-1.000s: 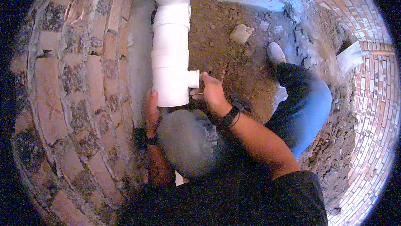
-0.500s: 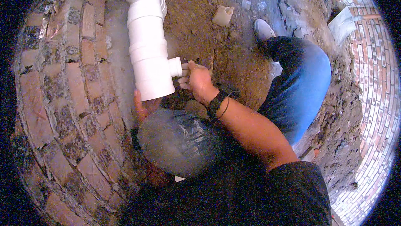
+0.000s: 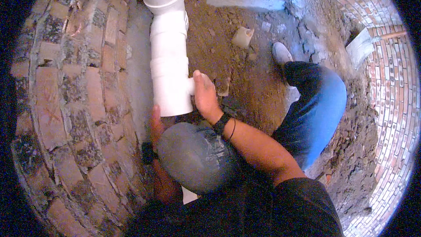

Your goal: The person applies glue with a brush to the ends of white PVC pipe fittings and joins them together to form a drainage line on a dirt floor inside a brick structure.

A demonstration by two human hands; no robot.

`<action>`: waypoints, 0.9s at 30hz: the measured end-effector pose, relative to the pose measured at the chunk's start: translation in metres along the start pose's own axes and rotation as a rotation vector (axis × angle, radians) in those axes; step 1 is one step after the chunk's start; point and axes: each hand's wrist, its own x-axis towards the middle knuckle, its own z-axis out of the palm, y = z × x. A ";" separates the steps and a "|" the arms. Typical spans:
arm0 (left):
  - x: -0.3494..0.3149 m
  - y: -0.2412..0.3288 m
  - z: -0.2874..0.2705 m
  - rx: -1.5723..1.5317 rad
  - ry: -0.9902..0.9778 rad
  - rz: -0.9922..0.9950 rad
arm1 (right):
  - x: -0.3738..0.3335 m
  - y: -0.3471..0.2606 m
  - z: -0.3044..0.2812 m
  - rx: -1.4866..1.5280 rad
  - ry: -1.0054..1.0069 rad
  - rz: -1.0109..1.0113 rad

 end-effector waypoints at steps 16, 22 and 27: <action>-0.007 0.019 0.015 0.145 -0.003 -0.026 | 0.013 -0.009 0.004 -0.260 0.103 -0.168; -0.004 0.007 0.008 0.150 0.019 -0.016 | 0.014 -0.006 0.005 -0.269 0.117 -0.177; -0.013 0.015 0.029 -0.014 0.092 -0.034 | 0.017 -0.005 -0.002 -0.304 0.071 -0.167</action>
